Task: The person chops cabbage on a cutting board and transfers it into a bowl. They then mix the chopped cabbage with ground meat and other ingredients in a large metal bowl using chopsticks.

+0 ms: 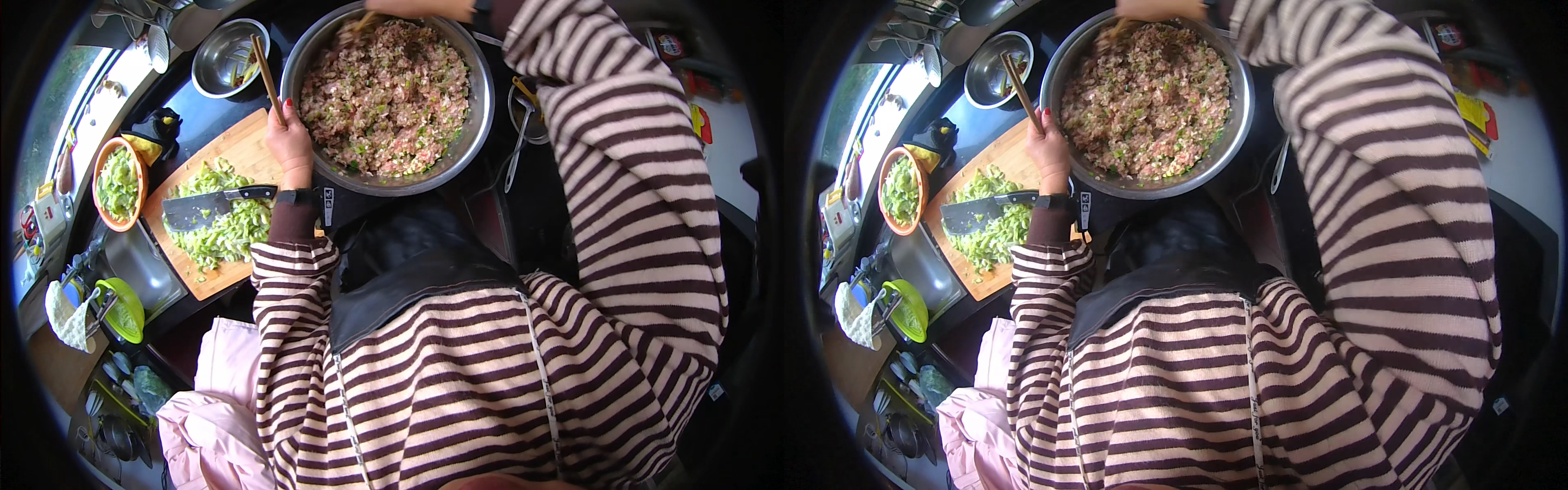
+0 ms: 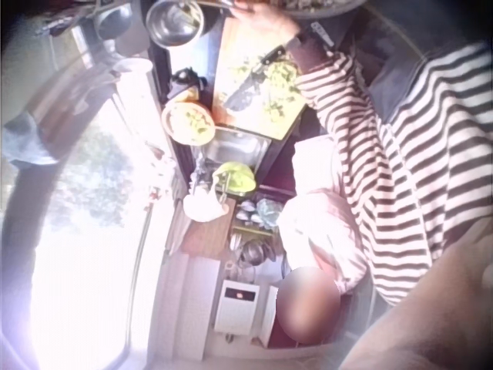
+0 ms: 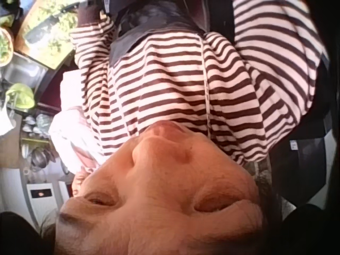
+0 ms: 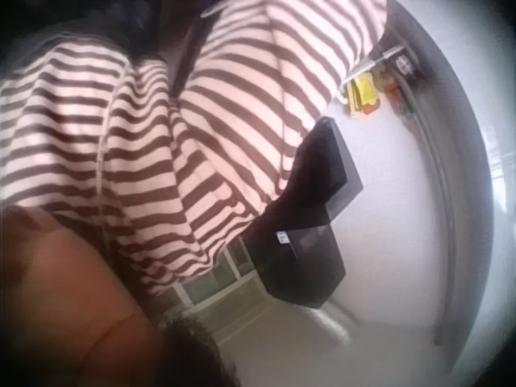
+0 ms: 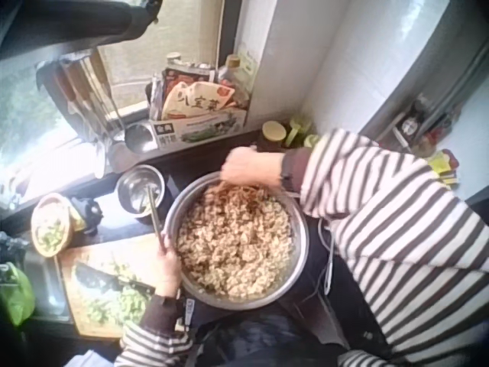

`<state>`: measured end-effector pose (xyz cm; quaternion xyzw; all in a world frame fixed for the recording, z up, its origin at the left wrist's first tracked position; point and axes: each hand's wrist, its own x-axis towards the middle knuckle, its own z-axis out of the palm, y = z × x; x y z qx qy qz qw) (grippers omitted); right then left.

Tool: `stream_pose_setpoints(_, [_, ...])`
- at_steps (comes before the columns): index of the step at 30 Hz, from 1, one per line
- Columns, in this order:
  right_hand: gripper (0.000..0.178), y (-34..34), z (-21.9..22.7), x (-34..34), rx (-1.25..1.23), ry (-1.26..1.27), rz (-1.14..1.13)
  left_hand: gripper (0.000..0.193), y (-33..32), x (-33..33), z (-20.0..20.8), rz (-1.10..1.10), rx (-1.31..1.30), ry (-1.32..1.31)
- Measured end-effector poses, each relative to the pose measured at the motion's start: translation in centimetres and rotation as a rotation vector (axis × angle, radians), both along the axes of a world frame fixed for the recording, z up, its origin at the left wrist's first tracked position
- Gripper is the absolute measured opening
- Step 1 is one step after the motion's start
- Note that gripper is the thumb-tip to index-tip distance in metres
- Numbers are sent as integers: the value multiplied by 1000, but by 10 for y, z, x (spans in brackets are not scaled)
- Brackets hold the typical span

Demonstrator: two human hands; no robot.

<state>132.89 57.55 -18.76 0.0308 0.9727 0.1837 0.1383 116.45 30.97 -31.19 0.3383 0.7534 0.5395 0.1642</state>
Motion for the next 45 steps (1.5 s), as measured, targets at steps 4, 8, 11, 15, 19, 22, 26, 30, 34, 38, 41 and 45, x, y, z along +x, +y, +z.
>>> stream_pose_setpoints(4, [13,-30,31,95,-25,-133,-357,26,-2,0,-3,10,-25,4])
stream_pose_setpoints(8, [16,-107,46,138,-257,-209,-924,26,-1,1,-2,19,-9,-28])
stream_pose_setpoints(11, [21,-156,40,151,-463,-275,-1315,27,1,1,1,20,3,-48])
stream_pose_setpoints(15, [13,-198,16,146,-1084,-196,-1796,27,-1,3,5,16,-38,-50])
stream_pose_setpoints(19, [11,-218,0,123,-1692,-72,-2030,27,0,3,7,3,-20,-26])
stream_pose_setpoints(22, [14,-215,7,105,-1960,-12,-2068,27,1,2,5,-5,-6,-29])
stream_pose_setpoints(26, [20,-190,27,87,-1784,55,-1813,28,0,0,1,-7,-33,-16])
stream_pose_setpoints(30, [19,-150,30,79,-703,164,-1199,28,1,-1,4,-15,-40,27])
stream_pose_setpoints(34, [12,-124,24,110,-180,144,-784,25,0,1,9,3,-19,39])
stream_pose_setpoints(38, [13,-172,26,136,-289,-130,-900,25,-2,1,10,-2,-78,67])
stream_pose_setpoints(41, [16,-231,36,126,-542,-169,-956,25,1,3,8,27,-2,2])
stream_pose_setpoints(45, [19,-231,20,62,-709,-44,-828,25,0,1,8,7,-64,26])
